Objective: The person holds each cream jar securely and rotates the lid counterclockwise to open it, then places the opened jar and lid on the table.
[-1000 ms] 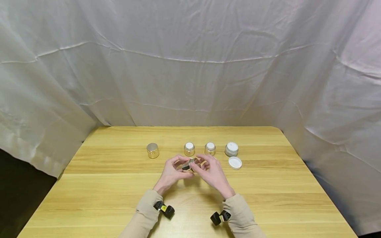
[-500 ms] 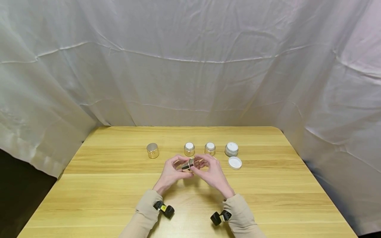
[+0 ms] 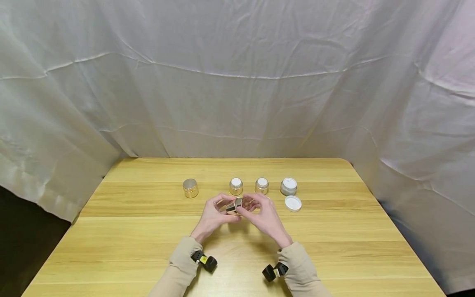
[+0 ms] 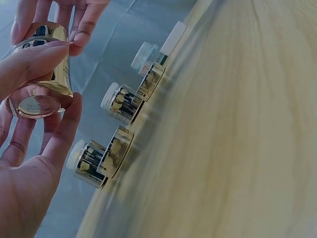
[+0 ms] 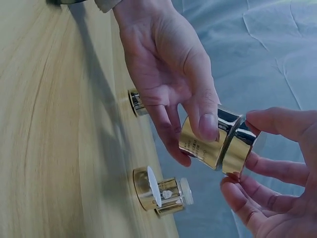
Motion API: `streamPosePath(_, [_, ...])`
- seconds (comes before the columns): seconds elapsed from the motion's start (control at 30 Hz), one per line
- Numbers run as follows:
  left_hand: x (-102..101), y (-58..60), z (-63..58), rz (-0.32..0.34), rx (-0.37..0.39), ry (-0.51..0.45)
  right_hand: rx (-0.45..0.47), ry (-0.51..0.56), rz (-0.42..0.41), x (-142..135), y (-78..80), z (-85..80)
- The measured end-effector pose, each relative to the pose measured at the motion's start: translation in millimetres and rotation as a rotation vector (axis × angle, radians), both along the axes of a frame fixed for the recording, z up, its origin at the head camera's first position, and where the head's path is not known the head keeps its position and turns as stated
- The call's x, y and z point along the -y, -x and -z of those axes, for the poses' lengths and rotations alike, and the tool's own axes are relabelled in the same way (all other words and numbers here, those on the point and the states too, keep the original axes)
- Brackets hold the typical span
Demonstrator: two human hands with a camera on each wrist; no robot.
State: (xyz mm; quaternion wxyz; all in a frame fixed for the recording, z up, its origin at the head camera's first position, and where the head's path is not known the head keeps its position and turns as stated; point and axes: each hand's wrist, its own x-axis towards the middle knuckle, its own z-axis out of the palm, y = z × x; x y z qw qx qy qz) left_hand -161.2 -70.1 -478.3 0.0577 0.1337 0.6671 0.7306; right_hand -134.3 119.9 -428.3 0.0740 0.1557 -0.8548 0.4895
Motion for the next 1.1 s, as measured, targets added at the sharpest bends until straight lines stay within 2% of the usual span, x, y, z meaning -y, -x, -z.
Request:
streamPosePath(0.2, [1.9, -0.2, -1.7, -0.003, 0.013, -0.005, -0.032, 0.013, -0.039, -1.2, 1.3, 0.8])
streamPosePath(0.37, [3.7, 0.3, -2.5, -0.004, 0.013, -0.007, 0.009, 0.088, -0.044, -0.7, 1.1, 2.0])
streamPosePath(0.7, [12.2, 1.3, -6.4, -0.033, 0.033, 0.008, 0.044, 0.274, -0.103, -0.7, 2.4, 6.0])
streamPosePath(1.1, [19.6, 4.2, -9.7, -0.091, 0.023, 0.016, 0.132, 0.411, -0.098, 7.4, 0.8, 9.1])
